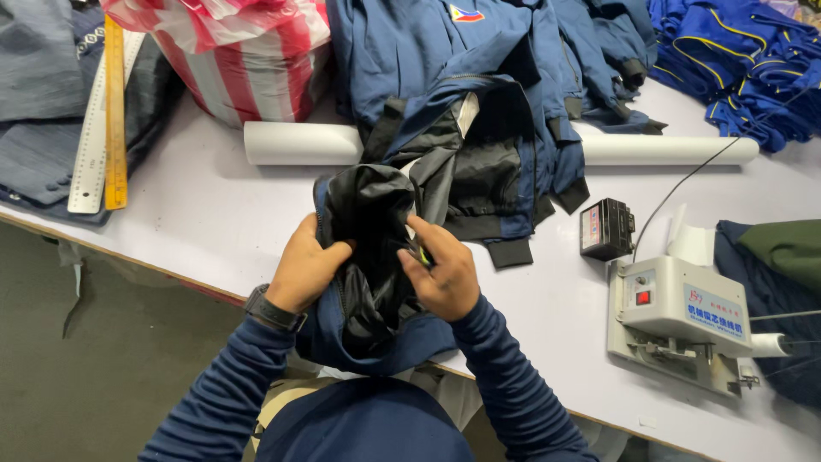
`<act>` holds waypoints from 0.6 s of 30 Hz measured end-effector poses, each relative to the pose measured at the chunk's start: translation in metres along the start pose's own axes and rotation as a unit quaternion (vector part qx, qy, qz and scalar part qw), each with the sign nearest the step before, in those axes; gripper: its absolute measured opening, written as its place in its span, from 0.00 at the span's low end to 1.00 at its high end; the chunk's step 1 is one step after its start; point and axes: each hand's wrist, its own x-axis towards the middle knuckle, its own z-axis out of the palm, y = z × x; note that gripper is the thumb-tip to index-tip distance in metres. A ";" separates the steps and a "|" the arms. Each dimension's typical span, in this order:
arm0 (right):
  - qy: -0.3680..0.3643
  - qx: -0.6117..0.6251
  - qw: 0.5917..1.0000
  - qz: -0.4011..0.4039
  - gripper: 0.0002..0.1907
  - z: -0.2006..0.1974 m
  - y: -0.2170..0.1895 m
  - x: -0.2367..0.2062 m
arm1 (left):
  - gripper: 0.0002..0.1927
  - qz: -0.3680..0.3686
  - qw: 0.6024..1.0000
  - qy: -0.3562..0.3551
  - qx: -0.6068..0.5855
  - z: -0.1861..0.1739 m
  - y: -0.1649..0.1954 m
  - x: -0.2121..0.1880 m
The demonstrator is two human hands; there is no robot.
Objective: The person trims excess fabric and threads from the interior labels of a blue jacket using a small cutting tool. They repeatedly open the jacket, locate the label, and carefully cut around the edges to remove loose material.
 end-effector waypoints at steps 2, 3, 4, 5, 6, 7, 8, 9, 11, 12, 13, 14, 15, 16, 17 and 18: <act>0.008 0.044 0.999 -0.008 0.22 -0.012 0.006 -0.009 | 0.23 -0.104 0.961 -0.082 -0.242 -0.006 -0.009 0.003; 0.016 0.054 0.998 -0.028 0.18 -0.021 0.012 -0.015 | 0.23 -0.178 0.899 -0.133 -0.377 -0.013 -0.015 0.003; 0.025 0.063 0.996 -0.052 0.16 -0.028 0.020 -0.022 | 0.24 -0.243 0.810 -0.181 -0.502 -0.018 -0.023 0.002; 0.021 0.062 0.997 -0.035 0.13 -0.032 0.029 -0.028 | 0.22 -0.227 0.792 -0.203 -0.529 -0.020 -0.031 0.000; 0.018 0.060 0.998 -0.019 0.11 -0.035 0.038 -0.034 | 0.21 -0.212 0.772 -0.225 -0.555 -0.020 -0.038 -0.002; 0.014 0.059 0.998 -0.001 0.09 -0.038 0.047 -0.041 | 0.20 -0.198 0.750 -0.247 -0.580 -0.019 -0.045 -0.004; -0.011 0.055 0.998 0.023 0.09 -0.042 0.055 -0.047 | 0.21 -0.228 0.743 -0.246 -0.579 -0.016 -0.050 -0.005; -0.035 0.052 0.997 0.047 0.09 -0.045 0.062 -0.052 | 0.22 -0.258 0.736 -0.244 -0.576 -0.011 -0.054 -0.006; -0.056 0.049 0.993 0.086 0.09 -0.050 0.068 -0.061 | 0.24 -0.295 0.731 -0.243 -0.566 -0.005 -0.056 -0.005; -0.053 0.047 0.992 0.103 0.08 -0.054 0.068 -0.062 | 0.25 -0.303 0.732 -0.244 -0.559 -0.004 -0.055 -0.005; -0.051 0.046 0.991 0.118 0.09 -0.057 0.066 -0.062 | 0.26 -0.309 0.734 -0.245 -0.553 -0.003 -0.053 -0.004; -0.020 0.041 0.994 0.101 0.07 -0.060 0.062 -0.060 | 0.26 -0.301 0.741 -0.240 -0.550 -0.004 -0.050 -0.004; 0.010 0.037 0.996 0.084 0.06 -0.063 0.056 -0.056 | 0.26 -0.292 0.748 -0.234 -0.548 -0.005 -0.047 -0.004; 0.039 0.032 0.997 0.064 0.06 -0.067 0.049 -0.052 | 0.26 -0.280 0.756 -0.229 -0.545 -0.005 -0.044 -0.005; 0.064 0.035 0.995 0.071 0.09 -0.070 0.041 -0.047 | 0.26 -0.281 0.758 -0.238 -0.538 -0.004 -0.041 -0.006; 0.089 0.037 0.992 0.078 0.13 -0.073 0.033 -0.042 | 0.26 -0.284 0.759 -0.248 -0.530 -0.002 -0.039 -0.008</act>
